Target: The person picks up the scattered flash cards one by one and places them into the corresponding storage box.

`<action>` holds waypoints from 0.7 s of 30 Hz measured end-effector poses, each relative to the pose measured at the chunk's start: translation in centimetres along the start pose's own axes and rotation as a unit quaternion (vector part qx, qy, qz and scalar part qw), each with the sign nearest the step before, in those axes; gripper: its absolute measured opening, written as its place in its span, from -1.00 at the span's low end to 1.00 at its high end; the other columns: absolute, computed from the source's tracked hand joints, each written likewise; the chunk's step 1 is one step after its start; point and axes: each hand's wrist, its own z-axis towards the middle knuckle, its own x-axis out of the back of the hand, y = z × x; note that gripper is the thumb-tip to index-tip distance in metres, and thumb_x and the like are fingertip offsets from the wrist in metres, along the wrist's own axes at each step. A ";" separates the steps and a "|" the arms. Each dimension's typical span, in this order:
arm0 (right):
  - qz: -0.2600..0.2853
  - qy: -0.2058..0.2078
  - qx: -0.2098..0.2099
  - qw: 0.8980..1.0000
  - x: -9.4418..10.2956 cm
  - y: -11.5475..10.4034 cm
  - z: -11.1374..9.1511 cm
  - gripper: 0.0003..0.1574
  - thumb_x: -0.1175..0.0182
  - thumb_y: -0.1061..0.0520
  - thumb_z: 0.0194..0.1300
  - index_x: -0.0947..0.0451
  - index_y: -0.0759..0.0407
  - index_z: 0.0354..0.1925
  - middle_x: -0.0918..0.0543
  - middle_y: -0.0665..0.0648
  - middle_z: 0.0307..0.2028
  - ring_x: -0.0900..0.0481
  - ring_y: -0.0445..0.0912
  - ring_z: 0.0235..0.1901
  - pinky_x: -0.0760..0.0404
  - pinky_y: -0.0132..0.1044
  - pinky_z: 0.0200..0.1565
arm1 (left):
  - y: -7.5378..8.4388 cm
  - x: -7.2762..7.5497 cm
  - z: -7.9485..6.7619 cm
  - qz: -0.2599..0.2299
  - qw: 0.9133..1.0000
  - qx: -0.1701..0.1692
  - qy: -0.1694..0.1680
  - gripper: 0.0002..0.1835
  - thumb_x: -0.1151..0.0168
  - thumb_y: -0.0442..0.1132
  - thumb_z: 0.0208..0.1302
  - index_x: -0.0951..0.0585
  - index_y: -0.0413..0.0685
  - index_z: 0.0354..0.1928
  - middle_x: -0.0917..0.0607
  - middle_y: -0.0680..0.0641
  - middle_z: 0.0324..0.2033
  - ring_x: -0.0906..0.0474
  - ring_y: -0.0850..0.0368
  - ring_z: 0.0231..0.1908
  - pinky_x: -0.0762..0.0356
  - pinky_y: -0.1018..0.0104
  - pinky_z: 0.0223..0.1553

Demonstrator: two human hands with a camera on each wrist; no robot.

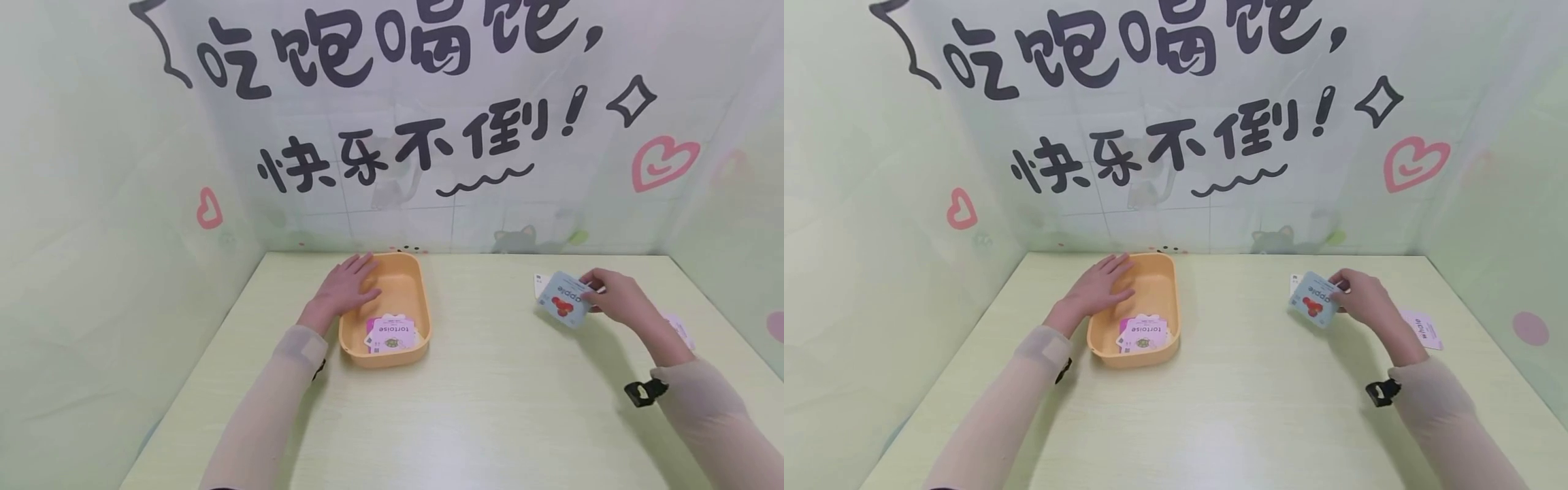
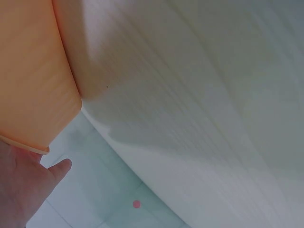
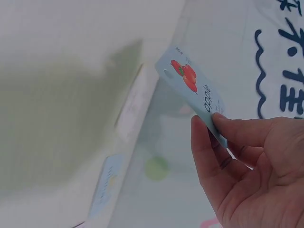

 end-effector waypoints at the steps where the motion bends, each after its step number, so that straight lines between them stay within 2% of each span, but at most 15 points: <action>1: 0.003 0.000 0.003 1.000 -0.1 -0.7 0.2 -0.63 -0.13 0.34 0.36 -0.42 0.59 0.05 -0.57 0.51 -0.13 -0.65 0.15 -0.20 -0.78 -0.22 -0.29 | 0.0 0.0 0.0 0.001 1.000 0.001 -0.001 -0.22 0.01 0.22 0.42 -0.15 0.04 0.56 -0.07 -0.08 0.58 0.05 -0.17 0.57 0.02 -0.20 0.55; 7: 0.028 -0.004 0.022 0.999 -1.1 -5.0 1.7 -0.66 -0.14 0.33 0.37 -0.44 0.55 0.05 -0.57 0.50 -0.09 -0.65 0.17 -0.17 -0.79 -0.17 -0.24 | -0.2 -0.1 -0.1 -0.001 1.000 0.004 -0.005 -0.22 0.00 0.22 0.43 -0.13 0.06 0.56 -0.04 -0.06 0.59 0.08 -0.16 0.58 0.05 -0.20 0.55; 14: 0.060 -0.020 0.051 0.997 -2.9 -10.0 3.2 -0.70 -0.11 0.34 0.39 -0.46 0.50 0.05 -0.57 0.46 -0.07 -0.65 0.16 -0.14 -0.79 -0.25 -0.24 | -0.3 -0.4 0.1 -0.002 1.000 0.009 -0.010 -0.21 0.03 0.24 0.42 -0.12 0.08 0.57 0.00 -0.03 0.60 0.11 -0.13 0.59 0.07 -0.19 0.56; 21: 0.077 -0.039 0.071 0.994 -5.4 -14.4 4.9 -0.69 -0.12 0.34 0.39 -0.48 0.46 0.07 -0.59 0.42 -0.05 -0.66 0.14 -0.14 -0.79 -0.25 -0.22 | -0.2 -0.2 0.1 -0.003 1.000 0.012 -0.013 -0.21 0.04 0.25 0.43 -0.11 0.09 0.57 0.01 -0.01 0.60 0.13 -0.11 0.59 0.09 -0.17 0.57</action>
